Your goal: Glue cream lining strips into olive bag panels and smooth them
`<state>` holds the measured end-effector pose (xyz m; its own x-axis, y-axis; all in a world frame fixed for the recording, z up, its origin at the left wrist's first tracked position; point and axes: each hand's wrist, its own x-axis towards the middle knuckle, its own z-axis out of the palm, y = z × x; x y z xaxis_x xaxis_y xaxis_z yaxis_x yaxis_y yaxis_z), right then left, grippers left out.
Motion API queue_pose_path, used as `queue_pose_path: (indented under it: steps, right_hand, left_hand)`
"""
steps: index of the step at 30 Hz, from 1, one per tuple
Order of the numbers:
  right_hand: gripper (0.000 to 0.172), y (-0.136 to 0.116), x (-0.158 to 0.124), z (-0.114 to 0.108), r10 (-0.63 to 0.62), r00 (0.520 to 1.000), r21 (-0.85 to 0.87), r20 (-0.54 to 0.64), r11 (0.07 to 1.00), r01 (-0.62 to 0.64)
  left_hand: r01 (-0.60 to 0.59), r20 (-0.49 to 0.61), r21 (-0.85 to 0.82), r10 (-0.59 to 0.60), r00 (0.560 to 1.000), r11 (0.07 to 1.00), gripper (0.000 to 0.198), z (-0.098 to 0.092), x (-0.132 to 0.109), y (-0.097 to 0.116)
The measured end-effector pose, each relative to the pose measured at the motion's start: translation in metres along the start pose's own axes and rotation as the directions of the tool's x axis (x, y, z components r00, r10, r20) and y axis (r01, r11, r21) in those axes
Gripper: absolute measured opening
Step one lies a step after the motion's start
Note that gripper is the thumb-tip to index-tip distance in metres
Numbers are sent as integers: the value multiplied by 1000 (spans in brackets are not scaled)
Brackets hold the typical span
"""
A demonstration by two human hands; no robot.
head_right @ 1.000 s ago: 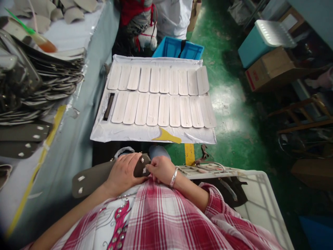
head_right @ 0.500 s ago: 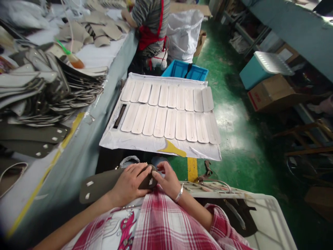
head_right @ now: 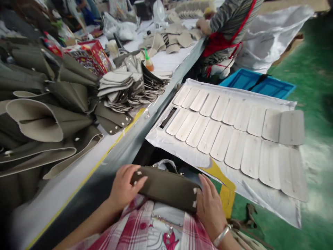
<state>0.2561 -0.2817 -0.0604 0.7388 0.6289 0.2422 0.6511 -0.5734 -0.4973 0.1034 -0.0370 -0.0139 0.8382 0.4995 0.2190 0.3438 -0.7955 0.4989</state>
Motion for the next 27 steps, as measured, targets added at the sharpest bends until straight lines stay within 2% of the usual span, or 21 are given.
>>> queue_pose_path:
  steps: [1,2,3,5,6,8,11,17,22,27]
  right_hand:
    - [41,-11,7,-2,-87,996,-60,-14,994,86]
    - [43,-25,15,-1,-181,984,-96,-2,979,180]
    - [45,-41,24,2,-275,961,-99,39,955,278]
    - [52,-74,40,14,-434,883,-48,179,893,448]
    - [58,-89,47,22,-472,842,-21,260,869,494]
    - [68,-111,57,37,-490,783,2,383,848,530]
    - [72,-125,63,50,-473,750,-7,463,844,536]
    - [70,-126,68,50,-467,718,10,515,841,540]
    - [68,-132,74,48,-458,696,37,552,848,529]
    - [69,-138,77,50,-486,667,46,564,826,562]
  left_hand:
    - [163,40,-59,-161,986,985,31,-9,-6,-15]
    - [301,120,-130,-286,951,945,30,-16,-10,-27]
    - [405,215,-210,-362,907,890,31,-20,-14,-36]
    - [531,358,-337,-416,836,777,32,-22,-17,-45]
    - [556,386,-382,-419,822,738,31,-21,-16,-46]
    - [575,389,-434,-431,814,694,31,-18,-14,-45]
    - [587,392,-454,-442,807,670,31,-16,-9,-45]
    - [609,445,-454,-427,787,650,30,-17,-4,-54]
    - [571,444,-455,-382,811,684,26,-18,-1,-58]
    - [555,450,-487,-351,821,674,29,-16,-4,-61]
